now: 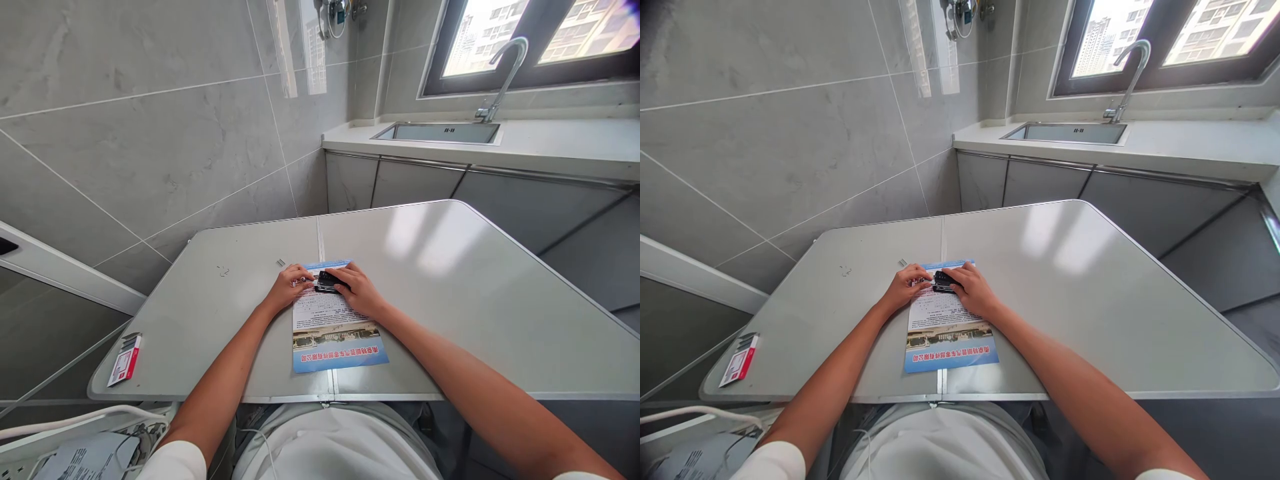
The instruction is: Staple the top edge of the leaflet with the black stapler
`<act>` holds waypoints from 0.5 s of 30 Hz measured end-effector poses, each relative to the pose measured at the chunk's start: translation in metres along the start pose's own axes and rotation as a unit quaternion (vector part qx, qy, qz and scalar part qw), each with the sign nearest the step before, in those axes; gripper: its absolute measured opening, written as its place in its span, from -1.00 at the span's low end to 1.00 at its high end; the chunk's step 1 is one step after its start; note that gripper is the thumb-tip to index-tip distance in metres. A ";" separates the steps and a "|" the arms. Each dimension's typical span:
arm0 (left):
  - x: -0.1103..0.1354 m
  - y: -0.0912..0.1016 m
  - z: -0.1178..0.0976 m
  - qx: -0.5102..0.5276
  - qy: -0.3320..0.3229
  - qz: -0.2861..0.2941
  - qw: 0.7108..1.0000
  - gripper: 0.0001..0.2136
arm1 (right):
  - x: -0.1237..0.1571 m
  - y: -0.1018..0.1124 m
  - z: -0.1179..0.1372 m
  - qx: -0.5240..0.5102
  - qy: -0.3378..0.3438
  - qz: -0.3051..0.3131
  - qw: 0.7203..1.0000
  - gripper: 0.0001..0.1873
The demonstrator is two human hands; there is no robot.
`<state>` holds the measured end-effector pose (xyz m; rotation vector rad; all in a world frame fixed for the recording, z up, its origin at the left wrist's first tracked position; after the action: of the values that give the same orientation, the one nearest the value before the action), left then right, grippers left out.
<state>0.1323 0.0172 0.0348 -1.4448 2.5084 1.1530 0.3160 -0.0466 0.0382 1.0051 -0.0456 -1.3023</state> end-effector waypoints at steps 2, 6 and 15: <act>0.000 0.000 0.000 -0.003 -0.001 0.000 1.000 -0.85 | 0.000 0.000 0.000 0.001 -0.002 0.001 1.000 -0.51; 0.000 0.000 0.000 -0.010 -0.003 -0.001 1.000 -0.85 | 0.000 0.000 0.000 0.002 -0.003 0.002 1.000 -0.50; 0.001 0.000 -0.004 -0.020 -0.014 0.007 1.000 -0.82 | 0.000 0.001 0.001 0.002 0.000 -0.003 1.000 -0.50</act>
<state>0.1331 0.0136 0.0374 -1.4118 2.4949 1.2251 0.3163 -0.0475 0.0391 1.0095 -0.0442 -1.3083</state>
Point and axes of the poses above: each hand's wrist, its own x-axis away from the middle knuckle, its own y-axis out of the back of the hand, z = x × y, the point moved 9 cm from there along -x, towards the middle knuckle
